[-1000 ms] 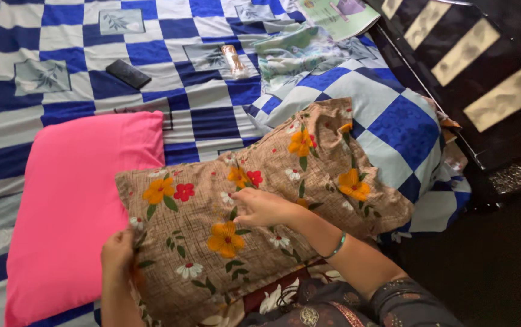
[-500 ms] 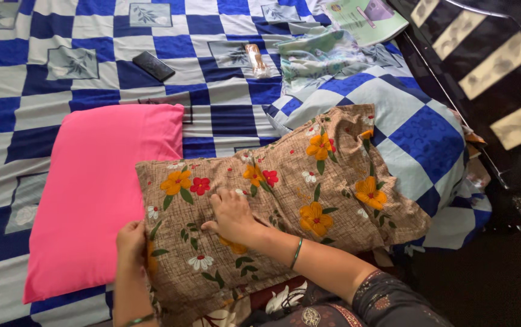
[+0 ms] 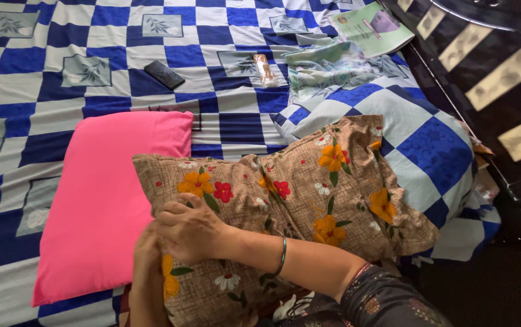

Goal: The person places a floral pillowcase over a pink pillow on a bed. They adjust the pillowcase, tuck the pillow inside, and smooth the fabric to fit the pillow.

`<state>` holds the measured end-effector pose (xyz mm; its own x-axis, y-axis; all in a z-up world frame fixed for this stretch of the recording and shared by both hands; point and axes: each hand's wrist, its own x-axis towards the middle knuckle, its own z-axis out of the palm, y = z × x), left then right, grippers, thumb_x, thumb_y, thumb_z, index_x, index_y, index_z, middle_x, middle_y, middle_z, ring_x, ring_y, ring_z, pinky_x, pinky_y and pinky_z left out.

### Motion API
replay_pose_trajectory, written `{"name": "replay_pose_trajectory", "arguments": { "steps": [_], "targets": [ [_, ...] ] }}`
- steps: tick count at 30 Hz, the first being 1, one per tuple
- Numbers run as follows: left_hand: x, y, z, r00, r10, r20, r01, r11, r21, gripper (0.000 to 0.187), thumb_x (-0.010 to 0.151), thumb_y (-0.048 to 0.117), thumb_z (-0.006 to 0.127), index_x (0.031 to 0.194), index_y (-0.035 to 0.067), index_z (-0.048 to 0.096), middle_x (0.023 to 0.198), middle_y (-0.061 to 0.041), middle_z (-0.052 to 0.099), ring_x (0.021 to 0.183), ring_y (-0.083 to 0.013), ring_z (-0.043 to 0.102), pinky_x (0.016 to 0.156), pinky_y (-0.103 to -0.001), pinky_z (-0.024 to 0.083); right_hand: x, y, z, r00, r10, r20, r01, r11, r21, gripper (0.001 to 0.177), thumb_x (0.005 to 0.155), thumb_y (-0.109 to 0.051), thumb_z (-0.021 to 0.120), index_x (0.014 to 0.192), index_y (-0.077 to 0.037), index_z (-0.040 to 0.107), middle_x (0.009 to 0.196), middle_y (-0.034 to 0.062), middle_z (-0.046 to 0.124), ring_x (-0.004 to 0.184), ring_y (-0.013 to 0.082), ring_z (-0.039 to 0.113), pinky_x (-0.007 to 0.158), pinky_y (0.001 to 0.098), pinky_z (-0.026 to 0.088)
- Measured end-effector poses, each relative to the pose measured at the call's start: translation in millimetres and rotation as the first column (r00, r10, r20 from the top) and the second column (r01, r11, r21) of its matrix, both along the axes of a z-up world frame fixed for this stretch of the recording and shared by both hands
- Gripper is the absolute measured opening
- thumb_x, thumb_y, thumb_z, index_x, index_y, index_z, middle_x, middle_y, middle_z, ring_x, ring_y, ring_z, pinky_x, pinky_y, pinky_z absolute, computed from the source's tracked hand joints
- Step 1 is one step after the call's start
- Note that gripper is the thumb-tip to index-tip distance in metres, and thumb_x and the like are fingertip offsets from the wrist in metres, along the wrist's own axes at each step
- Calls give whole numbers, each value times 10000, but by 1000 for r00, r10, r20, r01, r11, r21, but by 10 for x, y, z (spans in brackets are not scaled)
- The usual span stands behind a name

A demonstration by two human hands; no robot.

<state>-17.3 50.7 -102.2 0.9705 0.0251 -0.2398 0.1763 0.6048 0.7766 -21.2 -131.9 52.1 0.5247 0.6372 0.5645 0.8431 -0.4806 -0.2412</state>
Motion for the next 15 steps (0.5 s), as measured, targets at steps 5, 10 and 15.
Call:
{"name": "replay_pose_trajectory", "arguments": {
  "steps": [5,10,15],
  "targets": [
    [6,-136,366,988,150,-38,-148,988,31,255,1135,195,434,1080,26,615,956,-94,682,763,-137,666,666,-294,562,96,-204,-66,993,-54,-103,41,991,-130,114,885,-218,646,870,-135,722,965,-13,683,1144,162,640,1206,564,350],
    [85,-171,476,993,100,57,-114,917,383,264,1146,182,457,1088,-6,634,877,-69,651,701,-127,584,609,-296,489,1,-423,-512,992,-119,-46,109,976,-189,516,1011,-432,555,1437,-145,605,1537,69,555,1511,244,394,1228,680,178],
    [99,-334,278,989,77,130,-151,486,861,268,1106,211,525,1031,5,679,833,-185,686,689,-334,638,619,-433,480,61,-386,-961,966,-259,-14,238,904,-354,750,995,-567,495,1616,-168,358,1715,75,273,1604,285,218,1197,723,107]
  ]
}}
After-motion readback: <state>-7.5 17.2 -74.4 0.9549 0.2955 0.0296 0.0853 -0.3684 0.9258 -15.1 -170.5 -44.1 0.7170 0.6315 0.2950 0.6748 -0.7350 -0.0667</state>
